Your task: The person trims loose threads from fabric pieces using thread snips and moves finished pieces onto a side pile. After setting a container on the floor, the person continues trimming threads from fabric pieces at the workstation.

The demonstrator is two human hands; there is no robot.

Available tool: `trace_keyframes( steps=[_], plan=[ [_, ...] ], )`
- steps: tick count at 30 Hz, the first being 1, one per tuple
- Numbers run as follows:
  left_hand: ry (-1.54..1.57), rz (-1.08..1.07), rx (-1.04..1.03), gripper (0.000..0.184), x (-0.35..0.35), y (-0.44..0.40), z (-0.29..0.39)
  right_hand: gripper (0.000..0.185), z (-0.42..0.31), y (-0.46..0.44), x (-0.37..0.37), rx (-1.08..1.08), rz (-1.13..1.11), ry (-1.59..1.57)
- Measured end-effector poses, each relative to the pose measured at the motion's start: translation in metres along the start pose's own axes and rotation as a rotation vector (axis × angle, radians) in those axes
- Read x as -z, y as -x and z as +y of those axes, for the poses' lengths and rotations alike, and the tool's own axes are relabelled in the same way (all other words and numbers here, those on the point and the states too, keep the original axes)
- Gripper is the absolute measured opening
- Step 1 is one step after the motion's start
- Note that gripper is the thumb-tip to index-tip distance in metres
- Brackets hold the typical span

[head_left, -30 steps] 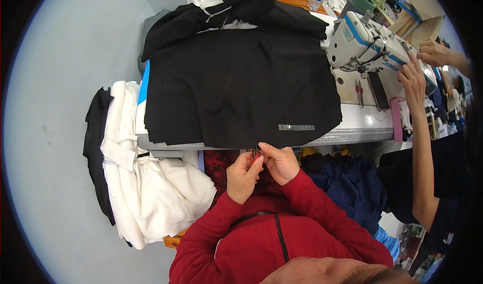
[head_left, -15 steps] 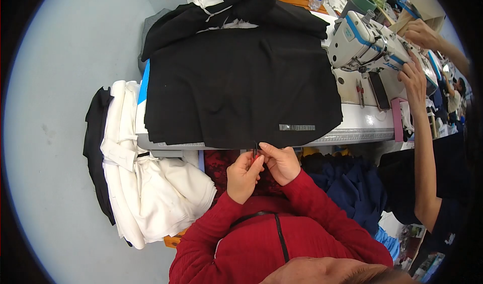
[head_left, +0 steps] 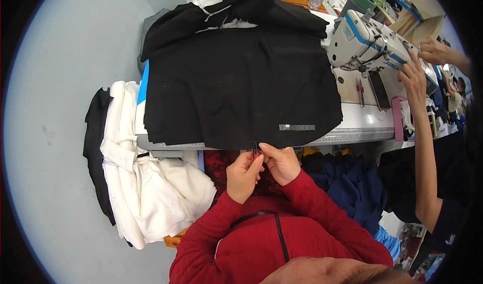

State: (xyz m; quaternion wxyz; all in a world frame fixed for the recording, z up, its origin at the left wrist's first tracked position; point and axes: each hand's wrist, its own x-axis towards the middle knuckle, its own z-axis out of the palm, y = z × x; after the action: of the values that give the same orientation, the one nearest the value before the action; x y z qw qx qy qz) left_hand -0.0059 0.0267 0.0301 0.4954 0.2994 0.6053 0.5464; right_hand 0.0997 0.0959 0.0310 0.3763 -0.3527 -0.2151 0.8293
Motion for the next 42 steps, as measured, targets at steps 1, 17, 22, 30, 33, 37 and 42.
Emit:
trace_keyframes(
  steps=[1, 17, 22, 30, 33, 37, 42],
  plan=[
    [0.002, 0.0, -0.003, 0.022, 0.0, 0.0, -0.001, 0.011, 0.0, 0.0, -0.001, 0.002, 0.013, -0.001],
    [-0.001, -0.002, 0.004, 0.019, -0.001, 0.0, 0.001, 0.007, -0.001, 0.0, 0.0, 0.026, -0.002, -0.013],
    [-0.008, -0.012, -0.002, 0.019, -0.002, 0.0, 0.001, 0.007, 0.0, 0.0, 0.0, 0.03, 0.001, -0.004],
    [-0.069, 0.028, -0.038, 0.02, -0.005, 0.002, 0.001, 0.008, 0.001, -0.001, 0.007, -0.009, -0.016, 0.007],
    [-0.065, 0.025, -0.034, 0.02, -0.005, 0.002, 0.002, 0.008, -0.001, 0.0, 0.005, -0.007, -0.016, 0.0],
    [-0.061, 0.012, -0.019, 0.02, -0.006, 0.002, 0.004, 0.009, -0.004, 0.002, 0.0, 0.006, -0.016, -0.016],
    [-0.066, 0.003, 0.01, 0.02, -0.005, 0.001, 0.004, 0.012, -0.001, 0.0, 0.005, 0.01, 0.009, 0.002]
  ],
)
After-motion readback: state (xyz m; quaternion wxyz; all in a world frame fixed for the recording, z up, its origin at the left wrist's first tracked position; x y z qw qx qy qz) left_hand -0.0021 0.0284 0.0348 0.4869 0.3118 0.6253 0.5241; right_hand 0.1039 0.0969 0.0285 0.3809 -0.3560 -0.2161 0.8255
